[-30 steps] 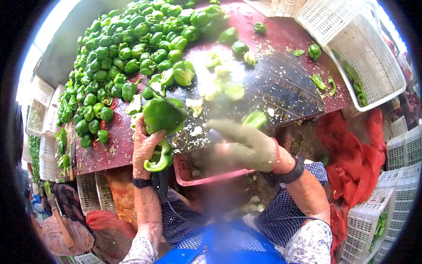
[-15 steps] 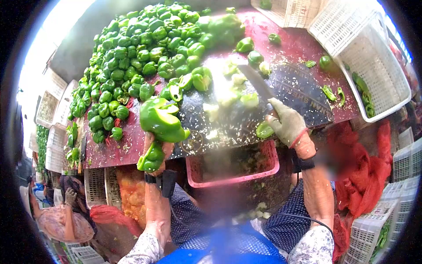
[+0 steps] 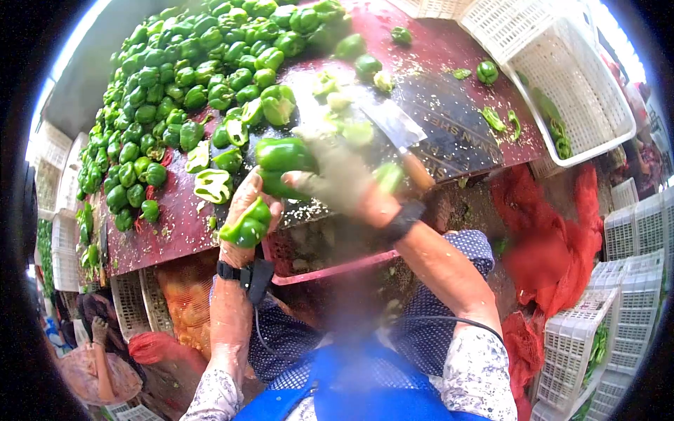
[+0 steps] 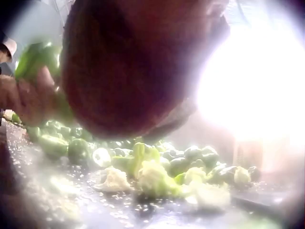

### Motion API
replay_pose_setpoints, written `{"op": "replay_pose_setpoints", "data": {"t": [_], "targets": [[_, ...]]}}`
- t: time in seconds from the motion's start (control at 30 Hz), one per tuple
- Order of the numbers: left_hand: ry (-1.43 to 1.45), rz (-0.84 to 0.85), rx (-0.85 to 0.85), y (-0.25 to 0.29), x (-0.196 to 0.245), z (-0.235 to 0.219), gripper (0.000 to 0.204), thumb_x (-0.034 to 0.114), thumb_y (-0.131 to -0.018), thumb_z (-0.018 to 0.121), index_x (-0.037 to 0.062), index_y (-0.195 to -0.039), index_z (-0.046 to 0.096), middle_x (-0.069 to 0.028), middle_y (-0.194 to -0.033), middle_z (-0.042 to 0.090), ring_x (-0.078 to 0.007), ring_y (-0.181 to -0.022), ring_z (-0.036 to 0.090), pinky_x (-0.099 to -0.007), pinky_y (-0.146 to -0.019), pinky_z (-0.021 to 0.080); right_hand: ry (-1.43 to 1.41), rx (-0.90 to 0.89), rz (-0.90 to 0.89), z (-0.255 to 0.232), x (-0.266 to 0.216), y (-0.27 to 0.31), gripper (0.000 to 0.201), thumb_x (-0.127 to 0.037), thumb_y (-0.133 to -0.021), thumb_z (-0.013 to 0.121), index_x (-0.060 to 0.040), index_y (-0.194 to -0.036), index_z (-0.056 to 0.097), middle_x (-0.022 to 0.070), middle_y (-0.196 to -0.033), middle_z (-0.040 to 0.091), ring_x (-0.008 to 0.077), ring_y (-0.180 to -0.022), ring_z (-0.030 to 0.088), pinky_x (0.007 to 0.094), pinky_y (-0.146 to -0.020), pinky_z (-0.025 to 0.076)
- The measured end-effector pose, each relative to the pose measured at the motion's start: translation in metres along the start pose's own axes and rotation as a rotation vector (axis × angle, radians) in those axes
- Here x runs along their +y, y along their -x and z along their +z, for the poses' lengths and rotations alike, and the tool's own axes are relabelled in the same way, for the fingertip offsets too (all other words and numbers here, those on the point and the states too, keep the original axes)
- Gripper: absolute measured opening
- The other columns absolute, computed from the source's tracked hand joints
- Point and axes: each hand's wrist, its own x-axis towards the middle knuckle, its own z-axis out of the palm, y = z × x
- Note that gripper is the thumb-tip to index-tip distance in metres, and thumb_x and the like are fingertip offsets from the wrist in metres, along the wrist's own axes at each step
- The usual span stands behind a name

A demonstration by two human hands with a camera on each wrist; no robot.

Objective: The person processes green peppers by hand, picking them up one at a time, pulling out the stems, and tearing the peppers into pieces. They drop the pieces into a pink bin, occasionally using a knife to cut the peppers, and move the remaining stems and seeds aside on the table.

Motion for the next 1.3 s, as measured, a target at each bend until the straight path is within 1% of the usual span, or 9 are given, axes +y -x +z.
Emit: {"op": "replay_pose_setpoints", "data": {"t": [0.27,0.37,0.53,0.6,0.7,0.83,0.9,1.07,1.3], "targets": [[-0.135,0.059,-0.128,-0.009,-0.005,0.008,0.060,0.016,-0.096,0.056,0.0088,-0.148,0.028,-0.0147,-0.124,0.057,-0.0129,-0.055,0.058,-0.0211,-0.045,0.047,-1.493,-0.031,0.656,0.018,-0.002,0.005,0.040,-0.036,-0.103,0.038,-0.0073,-0.127,0.051,0.0127,-0.111,0.065,0.0193,-0.098,0.063,0.0335,-0.087,0.050],[-0.154,0.078,-0.087,-0.004,-0.001,0.015,0.046,0.016,-0.096,0.056,0.0059,-0.139,0.042,-0.0092,-0.105,0.059,-0.0108,-0.057,0.060,-0.0199,-0.047,0.048,-0.919,0.053,0.469,0.020,-0.017,0.014,0.045,-0.047,-0.101,0.033,-0.0136,-0.124,0.053,0.0055,-0.095,0.064,0.0125,-0.070,0.059,0.0215,-0.055,0.047],[-0.099,0.042,-0.032,-0.003,0.000,0.005,0.042,0.019,-0.094,0.061,0.0042,-0.132,0.049,-0.0058,-0.105,0.061,-0.0098,-0.063,0.061,-0.0213,-0.051,0.049,0.027,0.109,-0.297,0.029,0.027,0.030,0.040,-0.037,-0.092,0.055,-0.0106,-0.122,0.051,0.0063,-0.093,0.061,0.0157,-0.069,0.059,0.0243,-0.053,0.047],[-0.032,-0.102,-0.125,0.001,-0.009,0.001,0.035,0.021,-0.093,0.064,0.0055,-0.124,0.056,-0.0011,-0.107,0.062,-0.0087,-0.090,0.058,-0.0255,-0.078,0.050,-0.108,0.059,-0.157,0.030,0.027,0.027,0.043,-0.030,-0.088,0.062,-0.0079,-0.124,0.050,0.0093,-0.099,0.061,0.0199,-0.078,0.061,0.0284,-0.063,0.050],[0.054,-0.193,0.023,-0.001,-0.018,-0.007,0.052,0.047,-0.094,0.056,0.0052,-0.125,0.052,-0.0069,-0.101,0.065,-0.0142,-0.073,0.062,-0.0254,-0.063,0.052,-0.662,-0.112,0.321,0.035,0.012,0.028,0.043,-0.020,-0.087,0.063,-0.0056,-0.126,0.050,0.0113,-0.107,0.061,0.0212,-0.091,0.061,0.0308,-0.077,0.052],[0.439,-0.217,-0.070,0.000,-0.020,-0.024,0.030,0.035,-0.098,0.050,0.0132,-0.118,0.054,-0.0002,-0.090,0.062,-0.0084,-0.058,0.053,-0.0213,-0.042,0.041,-0.118,-0.146,0.263,0.018,0.020,0.015,0.030,-0.009,-0.091,0.057,-0.0015,-0.120,0.056,0.0047,-0.106,0.062,0.0114,-0.091,0.058,0.0240,-0.078,0.051],[-0.324,0.043,0.068,-0.008,-0.031,-0.028,0.031,0.035,-0.098,0.047,0.0120,-0.118,0.053,-0.0002,-0.090,0.062,-0.0077,-0.059,0.052,-0.0203,-0.044,0.041,0.118,-0.117,0.327,0.000,0.022,0.010,0.025,-0.008,-0.093,0.055,0.0006,-0.116,0.059,0.0026,-0.101,0.064,0.0103,-0.086,0.058,0.0226,-0.077,0.051],[-0.801,0.639,-0.001,-0.012,-0.048,-0.030,0.037,0.014,-0.091,0.057,0.0054,-0.126,0.047,-0.0046,-0.109,0.061,-0.0105,-0.087,0.060,-0.0238,-0.076,0.051,0.086,0.187,0.140,-0.017,-0.004,0.013,0.019,-0.006,-0.092,0.055,-0.0011,-0.109,0.063,0.0050,-0.089,0.064,0.0095,-0.077,0.058,0.0235,-0.067,0.050],[-0.281,0.073,0.067,-0.019,-0.014,0.005,0.039,0.020,-0.086,0.066,0.0064,-0.121,0.055,0.0020,-0.098,0.059,-0.0070,-0.082,0.056,-0.0227,-0.072,0.047,0.686,-0.046,-0.004,-0.007,-0.022,0.019,0.013,-0.023,-0.085,0.064,-0.0115,-0.089,0.066,0.0102,-0.081,0.065,0.0277,-0.067,0.064,0.0404,-0.059,0.050]]}}
